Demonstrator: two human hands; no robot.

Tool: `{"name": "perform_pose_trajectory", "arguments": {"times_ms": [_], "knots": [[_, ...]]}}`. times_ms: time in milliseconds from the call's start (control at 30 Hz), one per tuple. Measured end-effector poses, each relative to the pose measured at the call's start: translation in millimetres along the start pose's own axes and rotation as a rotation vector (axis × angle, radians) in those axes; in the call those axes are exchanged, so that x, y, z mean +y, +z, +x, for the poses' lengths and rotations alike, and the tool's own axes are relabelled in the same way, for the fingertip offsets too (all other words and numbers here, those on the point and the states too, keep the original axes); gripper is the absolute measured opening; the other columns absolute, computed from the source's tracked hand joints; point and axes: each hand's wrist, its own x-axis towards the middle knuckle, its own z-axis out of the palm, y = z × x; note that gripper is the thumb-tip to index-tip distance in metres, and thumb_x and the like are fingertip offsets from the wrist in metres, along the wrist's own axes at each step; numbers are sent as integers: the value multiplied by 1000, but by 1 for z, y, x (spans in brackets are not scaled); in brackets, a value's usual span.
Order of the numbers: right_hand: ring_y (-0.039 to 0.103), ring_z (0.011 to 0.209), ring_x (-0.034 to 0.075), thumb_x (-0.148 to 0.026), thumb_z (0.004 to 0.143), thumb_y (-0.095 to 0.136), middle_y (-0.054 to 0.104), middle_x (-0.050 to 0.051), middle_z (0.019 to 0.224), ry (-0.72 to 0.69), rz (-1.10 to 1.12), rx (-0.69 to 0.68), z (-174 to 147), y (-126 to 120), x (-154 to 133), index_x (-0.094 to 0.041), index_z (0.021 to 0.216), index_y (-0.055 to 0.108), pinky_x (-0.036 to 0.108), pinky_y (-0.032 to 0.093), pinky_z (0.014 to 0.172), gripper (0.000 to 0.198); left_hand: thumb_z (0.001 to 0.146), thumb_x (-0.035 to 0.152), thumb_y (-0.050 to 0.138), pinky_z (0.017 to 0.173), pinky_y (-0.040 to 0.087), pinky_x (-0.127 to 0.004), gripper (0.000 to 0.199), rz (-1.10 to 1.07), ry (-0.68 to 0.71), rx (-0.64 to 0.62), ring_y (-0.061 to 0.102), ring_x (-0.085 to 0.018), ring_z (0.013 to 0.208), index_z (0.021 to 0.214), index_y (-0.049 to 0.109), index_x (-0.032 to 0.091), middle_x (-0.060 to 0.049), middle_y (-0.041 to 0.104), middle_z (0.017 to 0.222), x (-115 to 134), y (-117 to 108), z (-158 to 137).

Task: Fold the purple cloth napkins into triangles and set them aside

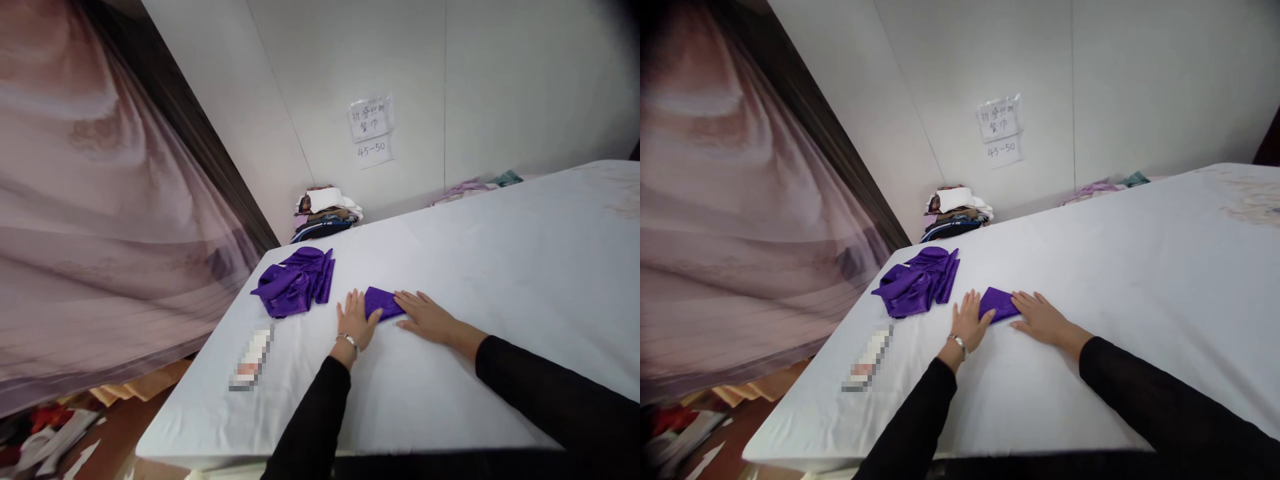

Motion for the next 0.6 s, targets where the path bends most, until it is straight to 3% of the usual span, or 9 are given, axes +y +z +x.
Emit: {"name": "perform_pose_trajectory", "arguments": {"times_ms": [133,333,467,600], "knots": [[22,133,26,-61,85,30,26,7,146,4,4,3,-1,-1,2,-24,141,25,48,16,107,67,86,60,14,109,10,-50,70,40,113,-40,8,-23,137,141,22,16,-8,16,149,31,17,24],[22,133,27,-62,84,30,30,8,144,64,-15,22,-3,-4,2,-24,140,28,50,15,107,67,86,59,13,109,10,-49,71,40,106,-51,8,-23,137,141,20,15,-7,15,149,29,33,30],[15,135,26,-64,83,31,25,10,146,3,-16,83,17,-13,-29,-20,141,26,49,7,108,72,87,51,20,109,10,-51,64,61,122,-51,8,-24,137,142,19,17,-5,15,149,25,39,32],[12,135,24,-61,86,28,23,12,146,-122,96,-5,53,-12,-65,-15,141,26,46,6,109,72,84,47,32,109,6,-54,63,142,192,-49,7,-28,136,141,21,24,-3,18,149,24,45,34]]}}
